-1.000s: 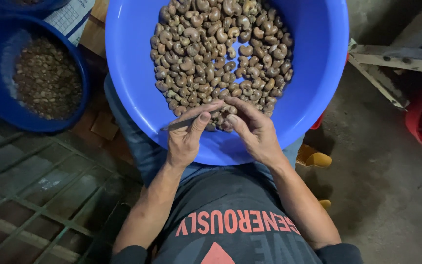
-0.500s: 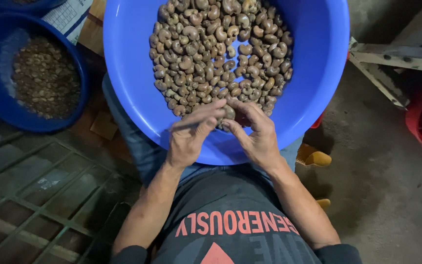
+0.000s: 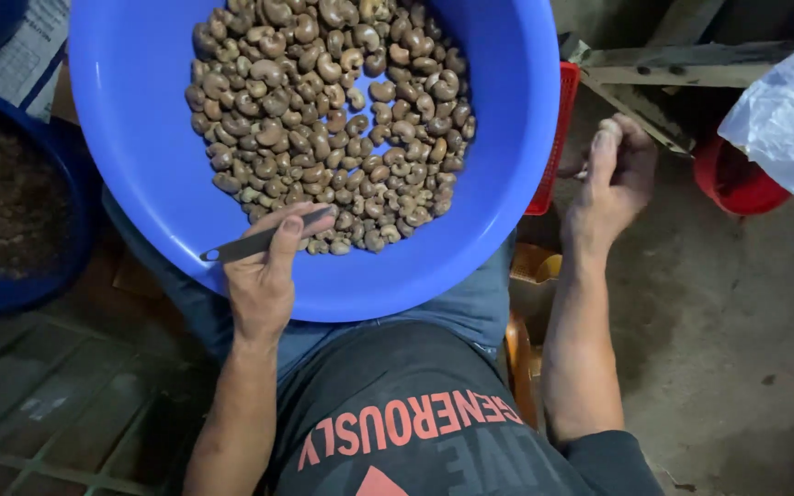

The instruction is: Manually cleaning and scraping cashew nuts using a small tool to remove skins or imperfections.

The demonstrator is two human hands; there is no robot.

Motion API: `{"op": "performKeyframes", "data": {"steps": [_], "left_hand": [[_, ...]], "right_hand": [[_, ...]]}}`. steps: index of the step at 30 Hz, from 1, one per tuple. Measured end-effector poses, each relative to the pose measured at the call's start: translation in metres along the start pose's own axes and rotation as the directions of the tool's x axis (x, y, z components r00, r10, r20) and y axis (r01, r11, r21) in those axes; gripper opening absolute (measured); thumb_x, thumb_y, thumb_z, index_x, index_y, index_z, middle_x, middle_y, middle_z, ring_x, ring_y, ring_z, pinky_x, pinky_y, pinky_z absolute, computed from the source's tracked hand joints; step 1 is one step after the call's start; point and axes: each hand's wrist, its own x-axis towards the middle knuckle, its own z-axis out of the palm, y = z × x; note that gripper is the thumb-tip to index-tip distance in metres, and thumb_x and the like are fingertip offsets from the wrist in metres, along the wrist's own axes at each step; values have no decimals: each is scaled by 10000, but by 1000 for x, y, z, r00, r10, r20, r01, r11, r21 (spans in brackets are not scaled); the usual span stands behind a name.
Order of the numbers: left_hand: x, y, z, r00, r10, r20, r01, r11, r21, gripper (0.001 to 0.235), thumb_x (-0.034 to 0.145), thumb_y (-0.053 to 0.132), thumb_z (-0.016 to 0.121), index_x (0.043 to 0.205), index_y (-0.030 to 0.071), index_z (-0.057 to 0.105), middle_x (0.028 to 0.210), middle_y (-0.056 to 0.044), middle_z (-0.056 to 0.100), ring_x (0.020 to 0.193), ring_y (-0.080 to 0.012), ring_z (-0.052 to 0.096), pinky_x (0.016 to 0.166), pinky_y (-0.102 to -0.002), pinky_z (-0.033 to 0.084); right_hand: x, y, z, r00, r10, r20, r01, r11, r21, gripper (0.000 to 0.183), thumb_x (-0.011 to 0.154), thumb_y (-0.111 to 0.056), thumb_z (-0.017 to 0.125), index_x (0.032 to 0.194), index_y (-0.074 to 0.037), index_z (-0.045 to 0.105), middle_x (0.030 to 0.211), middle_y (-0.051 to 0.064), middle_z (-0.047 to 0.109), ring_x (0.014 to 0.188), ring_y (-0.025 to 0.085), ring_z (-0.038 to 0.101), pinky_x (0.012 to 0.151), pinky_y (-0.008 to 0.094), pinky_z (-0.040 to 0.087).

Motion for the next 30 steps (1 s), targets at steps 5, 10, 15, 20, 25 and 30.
{"op": "performKeyframes", "data": {"steps": [5, 10, 15, 20, 25, 30], "left_hand": [[-6, -9, 3, 999, -25, -26, 26, 999, 34, 261, 1151, 75, 579, 1238, -112, 738, 1131, -295, 789, 1039, -415, 786, 935, -556, 664], [-9, -11, 1, 997, -30, -64, 34, 997, 63, 217, 1111, 77, 644, 1199, -78, 767, 1098, -242, 817, 995, -354, 804, 922, -493, 673], [-10, 0, 6, 996, -92, -13, 93, 989, 113, 314, 1124, 231, 606, 1231, -31, 743, 1183, -167, 802, 997, -310, 854, 883, -344, 713], [-18, 2, 10, 1000, 15, -19, -12, 992, 127, 295, 1147, 198, 598, 1270, -26, 745, 1199, -219, 794, 1077, -360, 809, 935, -460, 700], [-35, 15, 7, 993, 92, -67, -78, 978, 193, 283, 1154, 208, 613, 1270, 4, 772, 1190, -224, 807, 1080, -347, 788, 925, -501, 673], [-58, 36, 5, 984, 114, -137, -60, 937, 345, 316, 1139, 228, 603, 1237, -18, 776, 992, -196, 846, 1032, -283, 817, 900, -404, 678]], "right_hand": [[-23, 117, -42, 863, 494, 108, -375, 768, -520, 329, 1069, -379, 709, 1004, -57, 685, 775, 154, 689, 665, 260, 691, 570, 385, 560], [-43, 159, -55, 885, 452, 110, -418, 877, -238, 299, 1082, -213, 735, 1229, 4, 590, 923, 218, 681, 711, 300, 707, 600, 415, 619], [-13, 45, -33, 987, -140, 77, 158, 927, -339, 475, 1204, -428, 505, 1209, 20, 661, 977, 137, 724, 850, 256, 722, 740, 389, 591], [-22, -52, 22, 934, -210, 288, 277, 937, -213, 178, 1134, -91, 596, 1300, -57, 653, 1103, 149, 675, 874, 308, 696, 683, 371, 540], [-55, -46, 123, 557, -319, 767, 700, 677, -227, 125, 955, -253, 681, 1072, -250, 639, 839, -2, 623, 752, 244, 688, 633, 409, 567], [-108, 60, 220, 230, -110, 967, 801, 585, -124, 224, 939, -186, 492, 989, -120, 701, 952, 150, 708, 755, 401, 752, 618, 541, 593]]}}
